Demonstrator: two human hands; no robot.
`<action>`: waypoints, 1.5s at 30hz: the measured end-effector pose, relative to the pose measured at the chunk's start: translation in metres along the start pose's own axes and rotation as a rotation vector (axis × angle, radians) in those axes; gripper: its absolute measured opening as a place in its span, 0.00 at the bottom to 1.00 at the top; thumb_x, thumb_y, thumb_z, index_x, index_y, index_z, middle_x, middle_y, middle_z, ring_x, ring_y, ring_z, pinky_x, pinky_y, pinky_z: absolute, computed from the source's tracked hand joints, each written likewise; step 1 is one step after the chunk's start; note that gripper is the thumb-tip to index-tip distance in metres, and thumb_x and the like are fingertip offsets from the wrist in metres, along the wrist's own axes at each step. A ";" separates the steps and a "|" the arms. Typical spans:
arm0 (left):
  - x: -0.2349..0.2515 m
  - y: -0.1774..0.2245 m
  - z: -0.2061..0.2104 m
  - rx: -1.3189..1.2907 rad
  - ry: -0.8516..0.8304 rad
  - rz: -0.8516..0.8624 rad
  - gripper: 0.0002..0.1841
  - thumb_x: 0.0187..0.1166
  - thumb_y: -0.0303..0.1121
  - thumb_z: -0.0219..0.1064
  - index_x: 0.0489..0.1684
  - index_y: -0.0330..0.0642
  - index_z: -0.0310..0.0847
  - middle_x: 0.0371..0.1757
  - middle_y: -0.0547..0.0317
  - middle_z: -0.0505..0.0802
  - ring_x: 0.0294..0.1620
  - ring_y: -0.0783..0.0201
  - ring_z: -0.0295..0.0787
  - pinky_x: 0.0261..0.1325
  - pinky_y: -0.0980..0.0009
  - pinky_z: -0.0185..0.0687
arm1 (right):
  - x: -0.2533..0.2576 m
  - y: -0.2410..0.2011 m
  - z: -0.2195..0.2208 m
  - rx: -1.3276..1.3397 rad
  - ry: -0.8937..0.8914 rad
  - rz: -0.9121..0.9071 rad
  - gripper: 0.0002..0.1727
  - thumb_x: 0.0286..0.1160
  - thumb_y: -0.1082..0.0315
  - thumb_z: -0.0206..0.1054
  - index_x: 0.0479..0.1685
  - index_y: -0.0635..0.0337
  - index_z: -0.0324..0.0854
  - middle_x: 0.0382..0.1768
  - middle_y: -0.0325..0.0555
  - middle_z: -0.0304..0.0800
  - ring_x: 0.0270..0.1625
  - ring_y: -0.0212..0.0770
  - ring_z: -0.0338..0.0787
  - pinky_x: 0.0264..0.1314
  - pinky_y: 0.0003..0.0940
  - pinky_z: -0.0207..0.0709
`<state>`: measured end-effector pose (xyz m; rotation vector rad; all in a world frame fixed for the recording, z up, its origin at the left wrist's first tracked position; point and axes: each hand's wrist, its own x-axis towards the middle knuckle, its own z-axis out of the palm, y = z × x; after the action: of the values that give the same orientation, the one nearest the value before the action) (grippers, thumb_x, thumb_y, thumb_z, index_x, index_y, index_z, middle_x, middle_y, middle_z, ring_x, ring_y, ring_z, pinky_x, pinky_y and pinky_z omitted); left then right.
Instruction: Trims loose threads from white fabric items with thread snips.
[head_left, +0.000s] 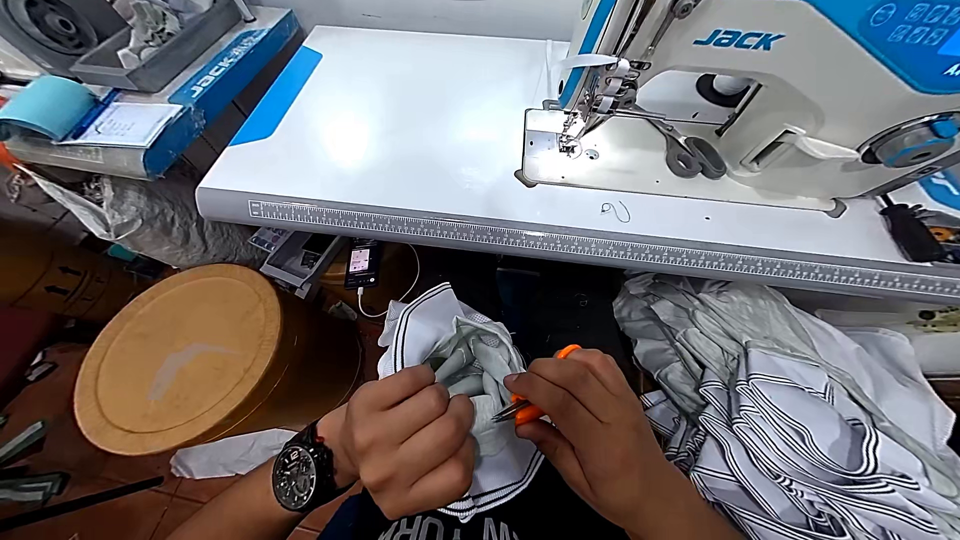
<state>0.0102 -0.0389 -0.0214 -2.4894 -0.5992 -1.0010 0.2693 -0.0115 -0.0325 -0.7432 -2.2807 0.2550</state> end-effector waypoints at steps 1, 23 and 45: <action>0.000 0.000 0.000 0.000 -0.003 0.004 0.08 0.84 0.22 0.55 0.32 0.42 0.72 0.31 0.53 0.80 0.28 0.58 0.71 0.36 0.64 0.68 | 0.001 0.000 0.000 -0.014 0.008 -0.002 0.19 0.90 0.46 0.55 0.63 0.44 0.85 0.52 0.34 0.89 0.59 0.37 0.83 0.62 0.36 0.73; 0.001 0.001 0.000 0.059 -0.017 0.008 0.08 0.83 0.22 0.56 0.33 0.41 0.73 0.29 0.53 0.80 0.28 0.58 0.72 0.35 0.64 0.68 | 0.011 0.037 -0.012 -0.071 0.378 0.220 0.09 0.85 0.64 0.61 0.48 0.55 0.86 0.55 0.43 0.90 0.59 0.35 0.88 0.60 0.32 0.84; -0.005 0.004 -0.002 0.056 -0.059 0.004 0.07 0.83 0.22 0.55 0.33 0.42 0.71 0.32 0.54 0.79 0.30 0.58 0.71 0.40 0.64 0.69 | 0.033 0.091 0.017 0.945 -0.532 0.728 0.14 0.71 0.71 0.71 0.56 0.58 0.85 0.32 0.34 0.92 0.28 0.23 0.82 0.29 0.19 0.74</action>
<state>0.0079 -0.0444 -0.0238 -2.4772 -0.6309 -0.8994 0.2787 0.0821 -0.0607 -0.9907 -1.8558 1.8844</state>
